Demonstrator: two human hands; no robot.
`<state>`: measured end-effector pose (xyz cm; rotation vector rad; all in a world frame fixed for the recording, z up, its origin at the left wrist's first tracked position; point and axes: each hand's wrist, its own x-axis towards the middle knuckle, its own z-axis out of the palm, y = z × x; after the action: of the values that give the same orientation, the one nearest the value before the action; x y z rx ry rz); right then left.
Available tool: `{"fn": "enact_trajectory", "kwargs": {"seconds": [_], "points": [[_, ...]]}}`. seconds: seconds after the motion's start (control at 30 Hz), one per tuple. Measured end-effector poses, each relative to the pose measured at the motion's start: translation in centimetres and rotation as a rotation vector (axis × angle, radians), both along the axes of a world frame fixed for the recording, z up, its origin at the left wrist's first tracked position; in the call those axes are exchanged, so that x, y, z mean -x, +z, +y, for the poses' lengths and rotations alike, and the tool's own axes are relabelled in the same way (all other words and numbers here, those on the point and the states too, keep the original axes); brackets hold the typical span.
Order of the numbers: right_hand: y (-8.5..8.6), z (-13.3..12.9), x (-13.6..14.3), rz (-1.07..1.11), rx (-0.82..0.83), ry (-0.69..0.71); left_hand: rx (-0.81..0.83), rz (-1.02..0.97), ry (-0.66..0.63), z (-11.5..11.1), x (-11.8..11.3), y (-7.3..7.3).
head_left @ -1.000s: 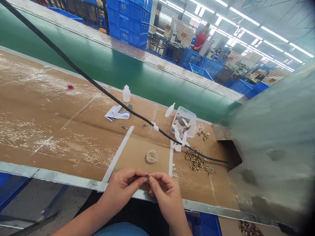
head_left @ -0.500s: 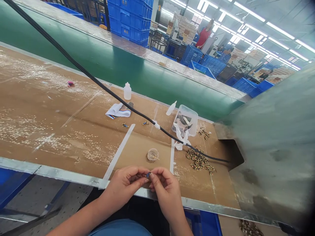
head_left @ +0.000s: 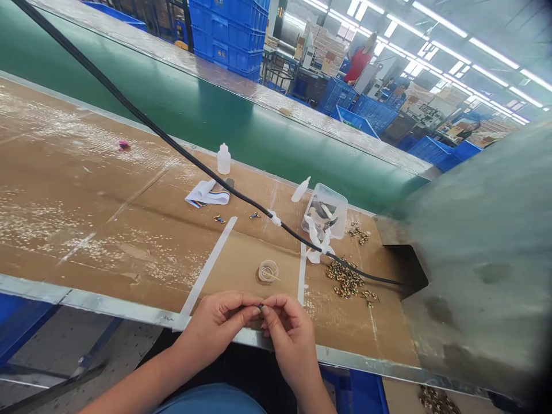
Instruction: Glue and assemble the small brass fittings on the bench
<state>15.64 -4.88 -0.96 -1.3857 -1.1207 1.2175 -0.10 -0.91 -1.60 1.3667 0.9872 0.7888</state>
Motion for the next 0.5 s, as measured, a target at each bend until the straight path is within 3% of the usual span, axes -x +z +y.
{"fn": "enact_trajectory", "kwargs": {"seconds": [0.23, 0.5], "points": [[-0.42, -0.11, 0.03, -0.166, -0.018, -0.018, 0.161, -0.132, 0.019, -0.15, -0.46, -0.5], [0.04, -0.08, -0.15, -0.156, 0.005, -0.021, 0.055, -0.071, 0.038, -0.58, -0.41, -0.65]]}}
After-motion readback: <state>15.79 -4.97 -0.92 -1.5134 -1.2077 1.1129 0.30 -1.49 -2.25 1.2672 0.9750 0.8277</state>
